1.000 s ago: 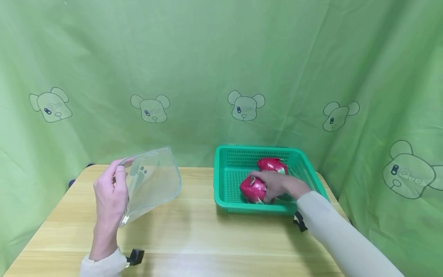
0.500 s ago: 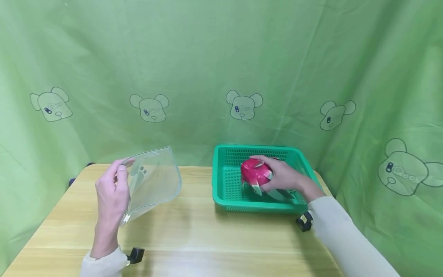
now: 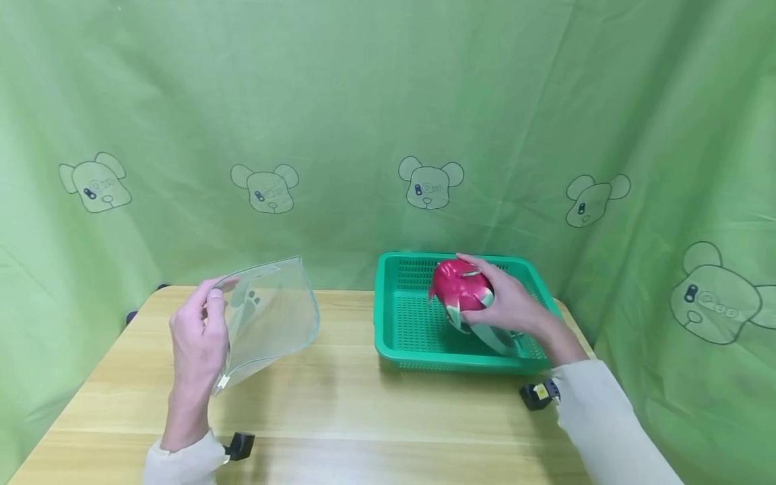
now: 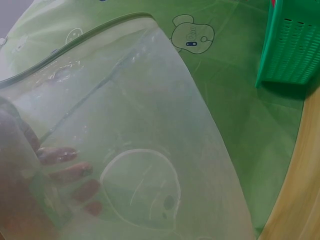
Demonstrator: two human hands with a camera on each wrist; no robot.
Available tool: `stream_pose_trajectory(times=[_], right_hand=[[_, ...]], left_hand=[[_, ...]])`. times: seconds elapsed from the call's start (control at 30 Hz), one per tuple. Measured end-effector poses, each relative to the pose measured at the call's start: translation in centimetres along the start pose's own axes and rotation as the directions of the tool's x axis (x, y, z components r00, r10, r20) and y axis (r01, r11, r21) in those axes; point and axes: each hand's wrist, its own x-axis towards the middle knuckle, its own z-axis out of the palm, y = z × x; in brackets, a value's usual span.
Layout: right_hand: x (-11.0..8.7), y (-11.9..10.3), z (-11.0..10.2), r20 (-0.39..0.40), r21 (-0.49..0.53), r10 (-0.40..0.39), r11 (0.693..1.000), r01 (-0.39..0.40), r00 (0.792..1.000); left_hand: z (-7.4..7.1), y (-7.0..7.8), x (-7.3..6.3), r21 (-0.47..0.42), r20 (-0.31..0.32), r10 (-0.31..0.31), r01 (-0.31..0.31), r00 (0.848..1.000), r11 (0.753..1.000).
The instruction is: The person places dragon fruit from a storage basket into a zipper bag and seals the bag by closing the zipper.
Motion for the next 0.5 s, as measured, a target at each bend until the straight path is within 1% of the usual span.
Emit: stream_pose_trajectory(times=[0.1, 0.23, 0.33, 0.43, 0.5], right_hand=[[-0.2, 0.02, -0.1, -0.028, 0.019, 0.006, 1.0, -0.005, 1.0], [-0.38, 0.01, -0.08, -0.047, 0.017, -0.017, 1.0, 0.018, 0.999], [-0.54, -0.08, -0.05, -0.069, 0.017, -0.018, 1.0, 0.019, 0.997], [-0.63, -0.21, -0.05, -0.114, 0.049, 0.017, 0.999, -0.011, 0.993], [-0.73, -0.26, -0.08, -0.156, 0.08, 0.049, 0.996, -0.036, 0.987]], left_hand=[[0.02, -0.01, 0.01, -0.002, -0.002, 0.005, -0.005, 1.0, 1.0], [0.01, -0.19, -0.07, 0.002, -0.001, 0.004, -0.004, 1.0, 1.0], [0.02, -0.24, -0.09, 0.002, -0.001, 0.003, -0.003, 1.0, 1.0], [0.02, -0.22, -0.04, 0.001, -0.005, 0.008, -0.008, 1.0, 1.0], [0.04, -0.24, 0.02, 0.0, -0.007, 0.011, -0.011, 1.0, 1.0]])
